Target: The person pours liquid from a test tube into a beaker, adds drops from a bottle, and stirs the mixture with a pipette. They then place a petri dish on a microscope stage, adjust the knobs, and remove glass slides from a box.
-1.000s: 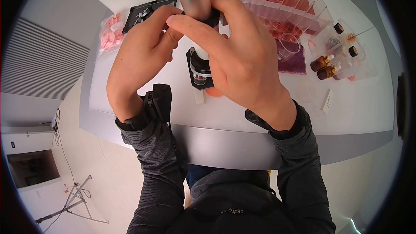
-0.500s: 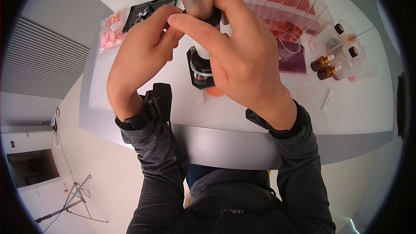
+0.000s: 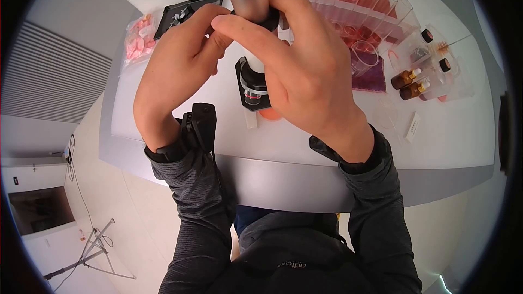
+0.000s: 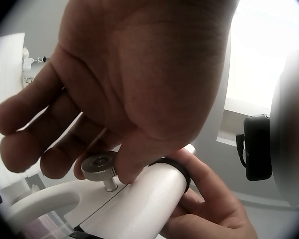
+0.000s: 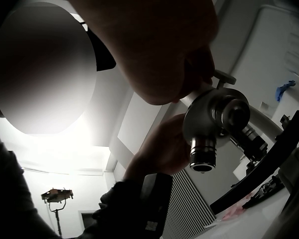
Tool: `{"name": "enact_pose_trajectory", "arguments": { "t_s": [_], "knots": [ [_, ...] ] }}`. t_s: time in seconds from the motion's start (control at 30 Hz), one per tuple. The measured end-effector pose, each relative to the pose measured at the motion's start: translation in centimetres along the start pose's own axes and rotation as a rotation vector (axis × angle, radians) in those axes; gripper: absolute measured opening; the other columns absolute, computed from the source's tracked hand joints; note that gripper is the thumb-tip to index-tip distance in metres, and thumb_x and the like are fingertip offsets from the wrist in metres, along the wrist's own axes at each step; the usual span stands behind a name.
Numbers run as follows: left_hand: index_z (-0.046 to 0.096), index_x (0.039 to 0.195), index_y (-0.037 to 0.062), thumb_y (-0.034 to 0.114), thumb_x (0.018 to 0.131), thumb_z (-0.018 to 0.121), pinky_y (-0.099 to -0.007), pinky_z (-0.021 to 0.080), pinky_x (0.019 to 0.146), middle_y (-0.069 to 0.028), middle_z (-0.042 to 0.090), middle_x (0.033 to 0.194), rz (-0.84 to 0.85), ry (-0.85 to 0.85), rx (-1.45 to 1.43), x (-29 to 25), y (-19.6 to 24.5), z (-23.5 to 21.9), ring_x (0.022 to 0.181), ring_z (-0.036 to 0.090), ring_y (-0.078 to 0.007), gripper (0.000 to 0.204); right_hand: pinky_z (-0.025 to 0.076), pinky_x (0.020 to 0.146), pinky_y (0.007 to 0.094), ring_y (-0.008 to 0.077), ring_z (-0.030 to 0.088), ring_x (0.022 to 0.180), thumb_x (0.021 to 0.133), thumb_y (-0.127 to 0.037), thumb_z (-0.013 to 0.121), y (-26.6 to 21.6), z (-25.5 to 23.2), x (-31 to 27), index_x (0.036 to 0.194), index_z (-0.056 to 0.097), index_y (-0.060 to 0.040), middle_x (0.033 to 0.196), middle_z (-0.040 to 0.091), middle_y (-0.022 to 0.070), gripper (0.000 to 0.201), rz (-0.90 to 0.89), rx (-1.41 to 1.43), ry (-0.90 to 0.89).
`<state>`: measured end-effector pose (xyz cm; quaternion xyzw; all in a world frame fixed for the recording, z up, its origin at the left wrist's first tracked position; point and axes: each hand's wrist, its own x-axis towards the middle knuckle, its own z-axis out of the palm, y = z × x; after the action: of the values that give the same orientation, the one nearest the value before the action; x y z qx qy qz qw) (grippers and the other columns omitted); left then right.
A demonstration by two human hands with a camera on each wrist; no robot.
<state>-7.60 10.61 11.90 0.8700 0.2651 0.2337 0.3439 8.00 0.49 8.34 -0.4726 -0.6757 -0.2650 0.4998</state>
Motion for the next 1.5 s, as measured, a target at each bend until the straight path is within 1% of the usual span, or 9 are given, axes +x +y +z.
{"name": "enact_pose_trajectory", "arguments": {
  "t_s": [0.17,0.27,0.37,0.47,0.57,1.5],
  "knots": [
    [0.058,0.108,0.0026,0.025,0.098,0.058,-0.0286,0.045,0.055,-0.0055,0.061,0.075,-0.006,-0.003,0.000,0.01,0.09,-0.05,0.058,0.056,-0.0139,0.025,0.050,0.064,0.0320,0.0247,0.062,0.080,0.070,0.011,0.061,0.00,0.01,-0.02,0.116,0.071,-0.0150,0.105,0.060,0.0130,0.054,-0.001,-0.006,0.002],
    [0.058,0.108,0.0026,0.024,0.098,0.057,-0.0281,0.045,0.055,-0.0049,0.061,0.075,0.002,-0.004,-0.004,-0.02,0.14,-0.05,0.058,0.056,-0.0132,0.024,0.050,0.066,0.0346,0.0227,0.060,0.080,0.068,-0.001,0.069,-0.01,0.16,0.10,0.108,0.068,-0.0158,0.099,0.056,0.0068,0.043,-0.005,0.000,0.024],
    [0.058,0.109,0.0026,0.024,0.098,0.056,-0.0278,0.045,0.055,-0.0043,0.060,0.075,0.008,-0.010,-0.020,-0.03,0.03,-0.05,0.059,0.055,-0.0125,0.024,0.050,0.064,0.0319,0.0247,0.062,0.080,0.070,0.011,0.060,0.06,0.12,-0.06,0.115,0.072,-0.0149,0.106,0.060,0.0129,0.053,-0.011,-0.010,0.018],
    [0.058,0.109,0.0025,0.023,0.098,0.056,-0.0277,0.045,0.055,-0.0040,0.059,0.074,0.010,-0.003,-0.023,-0.10,0.04,0.06,0.059,0.055,-0.0121,0.024,0.051,0.065,0.0317,0.0253,0.062,0.082,0.069,0.011,0.060,-0.02,0.07,-0.12,0.114,0.072,-0.0146,0.107,0.060,0.0133,0.053,0.004,0.000,0.004],
    [0.058,0.109,0.0024,0.023,0.099,0.056,-0.0277,0.045,0.055,-0.0039,0.058,0.074,0.006,-0.004,-0.009,-0.08,0.08,0.01,0.059,0.054,-0.0120,0.024,0.049,0.063,0.0333,0.0224,0.060,0.076,0.068,-0.002,0.070,-0.18,0.55,-0.01,0.107,0.067,-0.0157,0.099,0.057,0.0068,0.042,0.004,0.011,0.100],
    [0.058,0.110,0.0021,0.025,0.099,0.055,-0.0282,0.045,0.055,-0.0040,0.058,0.073,0.012,0.007,0.011,-0.09,0.15,0.06,0.059,0.054,-0.0127,0.025,0.048,0.062,0.0329,0.0212,0.059,0.076,0.067,-0.003,0.071,-0.24,0.55,0.03,0.107,0.067,-0.0159,0.098,0.056,0.0057,0.042,0.011,0.014,0.095]
  ]
}}
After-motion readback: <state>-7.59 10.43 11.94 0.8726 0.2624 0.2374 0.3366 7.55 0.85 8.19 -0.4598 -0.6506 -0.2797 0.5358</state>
